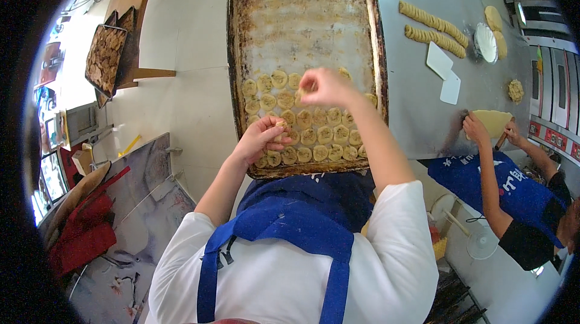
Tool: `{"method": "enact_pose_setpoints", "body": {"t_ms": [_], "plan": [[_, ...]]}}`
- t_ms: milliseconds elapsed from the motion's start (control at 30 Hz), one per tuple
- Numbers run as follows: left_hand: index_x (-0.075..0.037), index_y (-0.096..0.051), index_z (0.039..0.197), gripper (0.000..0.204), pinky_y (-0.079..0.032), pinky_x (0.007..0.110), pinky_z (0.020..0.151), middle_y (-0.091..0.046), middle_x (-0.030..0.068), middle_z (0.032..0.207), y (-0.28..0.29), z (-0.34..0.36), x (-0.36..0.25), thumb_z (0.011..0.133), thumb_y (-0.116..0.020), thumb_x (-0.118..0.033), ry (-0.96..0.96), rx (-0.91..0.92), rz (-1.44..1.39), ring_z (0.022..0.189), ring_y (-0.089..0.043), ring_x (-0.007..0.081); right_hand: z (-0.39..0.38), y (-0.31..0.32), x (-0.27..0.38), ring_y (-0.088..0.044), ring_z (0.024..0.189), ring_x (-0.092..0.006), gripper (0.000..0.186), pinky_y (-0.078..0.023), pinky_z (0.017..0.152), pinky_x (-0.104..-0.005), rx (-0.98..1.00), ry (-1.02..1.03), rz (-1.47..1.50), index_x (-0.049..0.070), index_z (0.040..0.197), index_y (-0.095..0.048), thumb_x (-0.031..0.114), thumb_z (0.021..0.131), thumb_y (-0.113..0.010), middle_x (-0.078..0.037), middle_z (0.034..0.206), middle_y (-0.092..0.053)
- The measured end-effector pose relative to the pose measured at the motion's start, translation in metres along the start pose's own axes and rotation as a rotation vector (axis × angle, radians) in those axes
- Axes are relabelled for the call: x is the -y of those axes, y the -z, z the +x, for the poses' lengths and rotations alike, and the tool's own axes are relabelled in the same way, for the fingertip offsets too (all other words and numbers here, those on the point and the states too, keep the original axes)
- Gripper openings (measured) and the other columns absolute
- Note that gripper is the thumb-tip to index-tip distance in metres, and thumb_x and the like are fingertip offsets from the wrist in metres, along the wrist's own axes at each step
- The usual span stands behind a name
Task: The person breaks pieces off a dough roll by hand, places them onto a baking tray, and presses each piece flat against the tray.
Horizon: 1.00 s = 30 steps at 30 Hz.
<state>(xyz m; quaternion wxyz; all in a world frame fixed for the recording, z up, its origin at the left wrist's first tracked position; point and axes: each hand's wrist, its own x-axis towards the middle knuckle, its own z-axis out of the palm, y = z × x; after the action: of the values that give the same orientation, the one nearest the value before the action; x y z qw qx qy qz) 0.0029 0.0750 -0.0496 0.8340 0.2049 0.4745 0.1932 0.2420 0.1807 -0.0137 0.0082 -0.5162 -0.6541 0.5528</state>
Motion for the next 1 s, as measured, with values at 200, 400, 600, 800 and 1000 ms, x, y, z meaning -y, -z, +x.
{"method": "enact_pose_setpoints", "body": {"t_ms": [200,400,600,800,1000], "plan": [[-0.008,-0.054,0.113,0.021,-0.058,0.027,0.069,-0.063,0.0075,0.109,-0.004,-0.007,0.012,0.096,-0.059,-0.017,0.072,0.002,-0.102,0.091,-0.067,0.019,0.07,0.015,-0.042,-0.064,0.088,-0.022,0.031,-0.053,0.077,-0.035,-0.475,0.036,-0.278,0.008,0.096,-0.064,0.03,0.077,-0.076,-0.009,0.099,-0.067],[-0.008,-0.053,0.114,0.021,-0.058,0.027,0.071,-0.062,0.008,0.111,-0.002,-0.008,0.018,0.097,-0.058,-0.018,0.078,0.01,-0.107,0.093,-0.067,0.0199,0.094,0.009,-0.052,-0.051,0.116,-0.0278,0.042,-0.044,0.092,-0.0447,-0.537,0.018,-0.554,0.011,0.115,-0.057,0.042,0.087,-0.062,-0.013,0.13,-0.05],[-0.007,-0.052,0.116,0.023,-0.059,0.027,0.072,-0.061,0.0083,0.112,-0.012,-0.006,0.015,0.097,-0.057,-0.018,0.068,0.07,-0.124,0.096,-0.067,0.0209,0.127,0.012,-0.039,-0.035,0.131,-0.0308,0.048,-0.026,0.108,-0.0529,-0.787,0.009,-0.823,0.018,0.139,-0.04,0.041,0.098,-0.042,-0.014,0.143,-0.034],[-0.006,-0.05,0.12,0.027,-0.057,0.028,0.074,-0.06,0.0075,0.113,-0.007,-0.008,0.024,0.097,-0.057,-0.018,0.054,0.087,-0.175,0.098,-0.066,0.0206,0.137,0.009,-0.043,-0.026,0.139,-0.0323,0.056,-0.02,0.112,-0.0557,-0.63,-0.054,-0.958,0.022,0.147,-0.029,0.046,0.098,-0.038,-0.016,0.151,-0.027],[-0.006,-0.051,0.12,0.026,-0.059,0.029,0.075,-0.061,0.009,0.115,-0.007,-0.011,0.026,0.098,-0.056,-0.019,0.042,0.084,-0.191,0.098,-0.067,0.022,0.132,0.013,-0.035,-0.016,0.144,-0.0368,0.068,-0.017,0.115,-0.0556,-0.608,-0.272,-0.835,0.018,0.152,-0.019,0.059,0.098,-0.024,-0.018,0.156,-0.016]]}}
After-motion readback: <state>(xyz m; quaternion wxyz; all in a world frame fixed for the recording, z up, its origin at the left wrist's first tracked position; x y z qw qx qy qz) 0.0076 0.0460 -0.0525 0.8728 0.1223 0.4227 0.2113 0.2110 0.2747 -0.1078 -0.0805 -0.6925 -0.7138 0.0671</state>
